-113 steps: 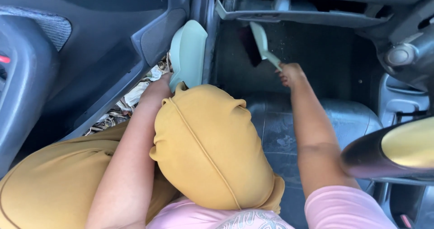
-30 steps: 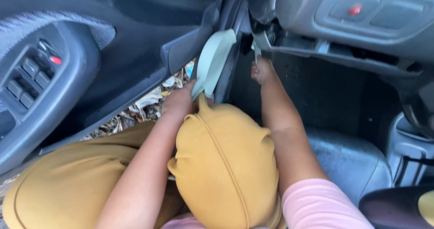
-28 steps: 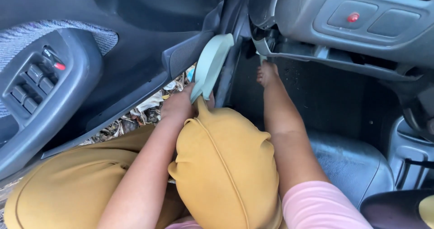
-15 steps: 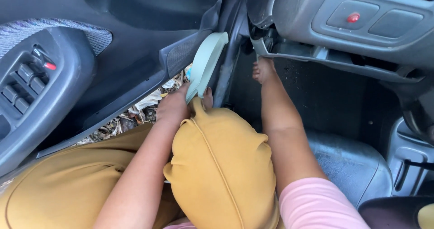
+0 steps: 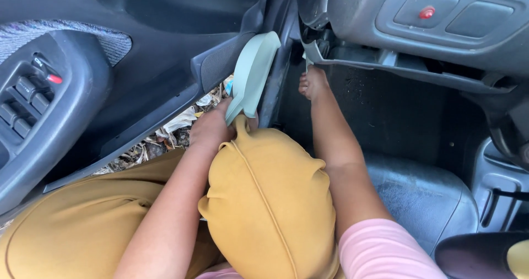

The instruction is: The person sweeps debris from the car's floor mat using a small brush and dustpan. They gather the dirt into the dustpan and continue sweeping different areas of the driver's side floor.

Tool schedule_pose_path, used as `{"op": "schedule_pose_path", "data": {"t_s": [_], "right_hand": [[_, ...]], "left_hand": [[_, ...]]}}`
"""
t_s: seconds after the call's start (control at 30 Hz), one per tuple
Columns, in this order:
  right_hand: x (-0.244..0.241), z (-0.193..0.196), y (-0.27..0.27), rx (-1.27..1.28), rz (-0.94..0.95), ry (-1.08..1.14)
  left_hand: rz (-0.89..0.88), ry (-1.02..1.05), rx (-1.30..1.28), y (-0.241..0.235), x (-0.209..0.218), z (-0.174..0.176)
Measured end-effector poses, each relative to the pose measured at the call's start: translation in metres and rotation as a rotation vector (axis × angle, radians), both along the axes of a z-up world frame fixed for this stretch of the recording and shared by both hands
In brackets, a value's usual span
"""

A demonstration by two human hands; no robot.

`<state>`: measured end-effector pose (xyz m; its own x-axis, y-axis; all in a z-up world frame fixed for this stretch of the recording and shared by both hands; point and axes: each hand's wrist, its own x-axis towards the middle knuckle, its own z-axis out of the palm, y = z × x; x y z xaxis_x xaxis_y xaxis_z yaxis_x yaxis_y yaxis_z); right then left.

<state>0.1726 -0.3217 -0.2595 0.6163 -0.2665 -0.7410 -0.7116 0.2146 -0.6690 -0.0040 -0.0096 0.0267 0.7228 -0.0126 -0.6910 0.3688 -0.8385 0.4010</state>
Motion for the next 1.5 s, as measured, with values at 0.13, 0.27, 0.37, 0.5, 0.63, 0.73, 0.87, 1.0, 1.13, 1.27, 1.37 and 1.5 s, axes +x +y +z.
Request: {"op": "schedule_pose_path", "data": {"t_s": [0.13,0.27,0.37,0.5,0.63,0.73,0.87,1.0,1.13,1.27,1.37,1.5], "right_hand": [[-0.004,-0.030,-0.059,0.093,-0.074,-0.004],[-0.032,-0.031,-0.118,0.054,-0.161,0.061],[-0.060,-0.011,-0.127,-0.045,-0.211,0.065],[-0.064,0.033,-0.067,-0.171,-0.121,0.036],[-0.030,-0.044,-0.031,0.093,0.003,-0.050],[-0.036,-0.079,-0.070,0.141,0.000,-0.034],[-0.058,-0.136,-0.208,0.142,0.068,0.073],[-0.098,0.011,-0.173,-0.256,0.029,0.162],[-0.119,0.041,-0.148,-0.464,0.249,0.122],[-0.133,0.055,-0.082,-0.704,0.815,0.127],[-0.132,0.084,-0.073,-0.764,0.911,0.137],[-0.138,0.097,-0.147,-1.052,1.137,0.122]], "left_hand": [[0.004,-0.006,0.026,0.007,-0.002,-0.007],[-0.007,0.000,0.022,0.002,-0.001,0.004],[-0.004,-0.005,-0.011,-0.003,0.001,0.005],[-0.019,-0.046,0.020,-0.005,0.001,-0.018],[0.003,-0.010,0.015,-0.005,0.001,-0.004],[0.017,-0.004,0.014,-0.005,-0.002,0.003],[0.024,-0.007,0.025,0.000,0.000,-0.018],[0.021,-0.002,-0.004,-0.007,0.001,-0.007],[0.028,-0.040,-0.018,-0.004,0.001,-0.036],[0.010,-0.035,-0.008,-0.007,0.000,-0.030],[0.029,-0.040,-0.012,-0.002,-0.001,-0.034],[0.034,-0.045,-0.006,0.000,-0.002,-0.024]]}}
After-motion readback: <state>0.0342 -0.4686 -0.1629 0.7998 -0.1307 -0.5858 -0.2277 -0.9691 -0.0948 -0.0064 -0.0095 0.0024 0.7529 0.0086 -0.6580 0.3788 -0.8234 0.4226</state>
